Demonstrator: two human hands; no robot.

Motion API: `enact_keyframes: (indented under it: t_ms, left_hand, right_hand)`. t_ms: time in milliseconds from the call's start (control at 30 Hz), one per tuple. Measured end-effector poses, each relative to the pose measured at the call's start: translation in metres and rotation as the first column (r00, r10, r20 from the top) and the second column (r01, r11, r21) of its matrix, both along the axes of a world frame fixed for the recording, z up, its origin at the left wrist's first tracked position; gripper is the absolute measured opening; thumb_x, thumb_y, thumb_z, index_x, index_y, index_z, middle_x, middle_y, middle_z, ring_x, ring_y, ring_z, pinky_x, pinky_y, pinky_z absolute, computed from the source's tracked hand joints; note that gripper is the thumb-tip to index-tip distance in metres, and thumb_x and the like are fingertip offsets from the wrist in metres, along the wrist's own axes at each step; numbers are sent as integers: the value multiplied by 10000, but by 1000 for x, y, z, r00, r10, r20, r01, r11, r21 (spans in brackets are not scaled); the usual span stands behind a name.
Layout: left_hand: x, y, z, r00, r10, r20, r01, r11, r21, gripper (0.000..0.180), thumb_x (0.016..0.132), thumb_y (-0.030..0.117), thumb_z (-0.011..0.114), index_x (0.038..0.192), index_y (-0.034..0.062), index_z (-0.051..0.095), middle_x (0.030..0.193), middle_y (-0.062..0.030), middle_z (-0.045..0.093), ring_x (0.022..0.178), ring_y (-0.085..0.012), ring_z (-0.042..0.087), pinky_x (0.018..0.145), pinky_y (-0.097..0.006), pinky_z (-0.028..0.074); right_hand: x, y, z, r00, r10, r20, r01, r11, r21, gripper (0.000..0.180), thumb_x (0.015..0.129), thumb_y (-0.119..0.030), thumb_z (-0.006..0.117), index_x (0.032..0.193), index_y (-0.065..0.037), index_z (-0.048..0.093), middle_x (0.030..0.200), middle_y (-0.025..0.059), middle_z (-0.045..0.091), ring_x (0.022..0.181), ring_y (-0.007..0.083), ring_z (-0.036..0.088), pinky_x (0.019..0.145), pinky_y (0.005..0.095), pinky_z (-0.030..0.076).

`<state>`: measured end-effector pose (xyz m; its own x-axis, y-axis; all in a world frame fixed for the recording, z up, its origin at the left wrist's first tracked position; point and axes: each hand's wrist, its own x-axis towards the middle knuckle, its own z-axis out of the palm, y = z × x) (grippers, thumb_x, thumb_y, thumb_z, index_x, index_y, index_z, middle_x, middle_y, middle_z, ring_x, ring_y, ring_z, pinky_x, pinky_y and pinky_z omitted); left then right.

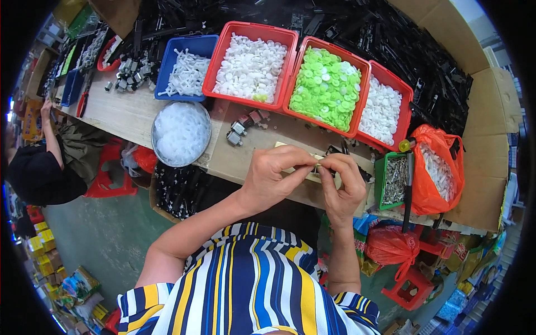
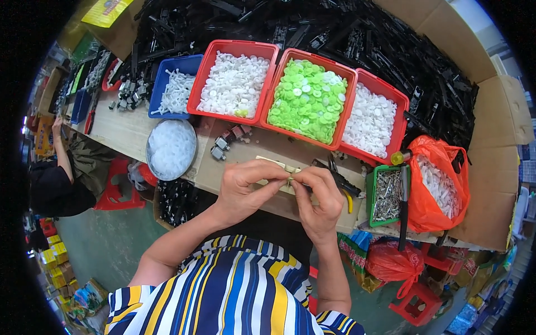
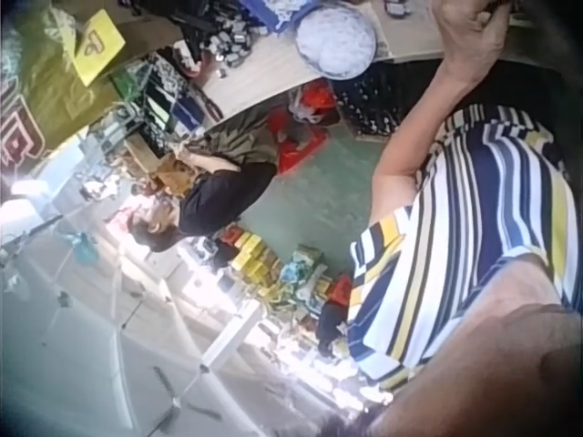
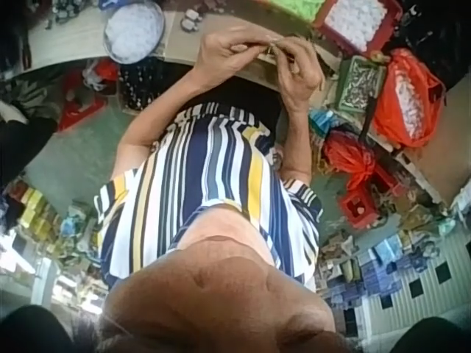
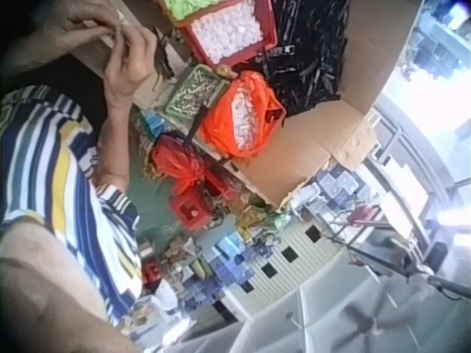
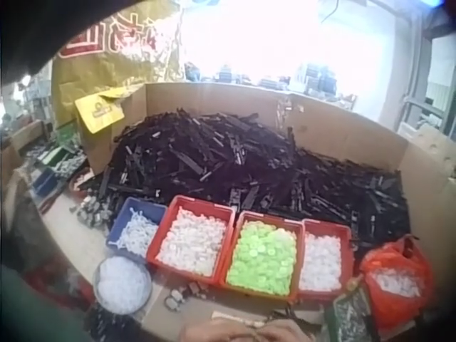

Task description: Manually assembling small plastic and metal components at a workbench in a factory setting.

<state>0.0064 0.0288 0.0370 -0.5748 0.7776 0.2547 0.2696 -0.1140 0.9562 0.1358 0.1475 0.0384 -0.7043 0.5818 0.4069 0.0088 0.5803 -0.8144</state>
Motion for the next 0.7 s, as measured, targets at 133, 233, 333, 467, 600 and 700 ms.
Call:
enact_keyframes:
  t_ms: [133, 233, 333, 467, 600, 700]
  left_hand:
    - [-7, -6, -4, 994, -10, -107, 14, 999, 35, 209, 783, 34, 763, 989, 8, 743, 943, -137, 714, 883, -270, 689, 770, -353, 544]
    - [-12, -8, -6, 957, 6, -291, 1, 1000, 25, 272, 733, 64, 799, 995, 24, 741, 970, -115, 683, 956, -302, 626, 831, -384, 515]
    - [-15, -9, -17, 903, 22, -429, -25, 1000, -2, 330, 696, 84, 828, 1011, 36, 743, 982, -90, 663, 978, -308, 574, 848, -397, 489]
    - [-15, -10, -24, 869, 46, -492, -61, 998, -14, 362, 686, 103, 844, 1026, 44, 736, 982, -79, 659, 968, -302, 567, 841, -405, 479]
    - [-16, -14, -27, 837, 35, -546, -56, 998, -22, 366, 685, 103, 843, 1028, 49, 726, 1000, -75, 655, 976, -300, 571, 845, -409, 478]
    - [-12, -17, -32, 753, 22, -658, -51, 998, -26, 348, 701, 129, 831, 1024, 63, 723, 1038, -69, 651, 999, -291, 575, 840, -409, 476]
  right_hand:
    - [2, 3, -8, 1000, -1, -7, 2, 995, 98, 176, 783, 75, 751, 938, 7, 702, 923, 111, 657, 768, 229, 643, 666, 307, 505]
    - [2, -3, -10, 998, -13, 63, 7, 995, 96, 180, 771, 58, 762, 930, -8, 708, 922, 105, 653, 793, 237, 634, 691, 328, 494]
    - [-2, -7, -12, 997, -31, 67, 23, 993, 119, 175, 764, 30, 770, 918, -29, 712, 921, 92, 647, 833, 243, 625, 733, 347, 474]
    - [-5, -7, -14, 991, -36, 127, 18, 990, 140, 161, 768, 6, 765, 911, -42, 709, 945, 84, 644, 893, 255, 622, 778, 366, 450]
    - [-6, -3, -18, 976, -67, 208, 2, 954, 299, 153, 773, -21, 753, 913, -55, 701, 1004, 78, 636, 960, 270, 613, 806, 388, 425]
    - [-6, -3, -18, 967, -66, 244, -19, 943, 332, 147, 773, -32, 746, 909, -59, 697, 1022, 79, 632, 981, 277, 608, 819, 399, 418]
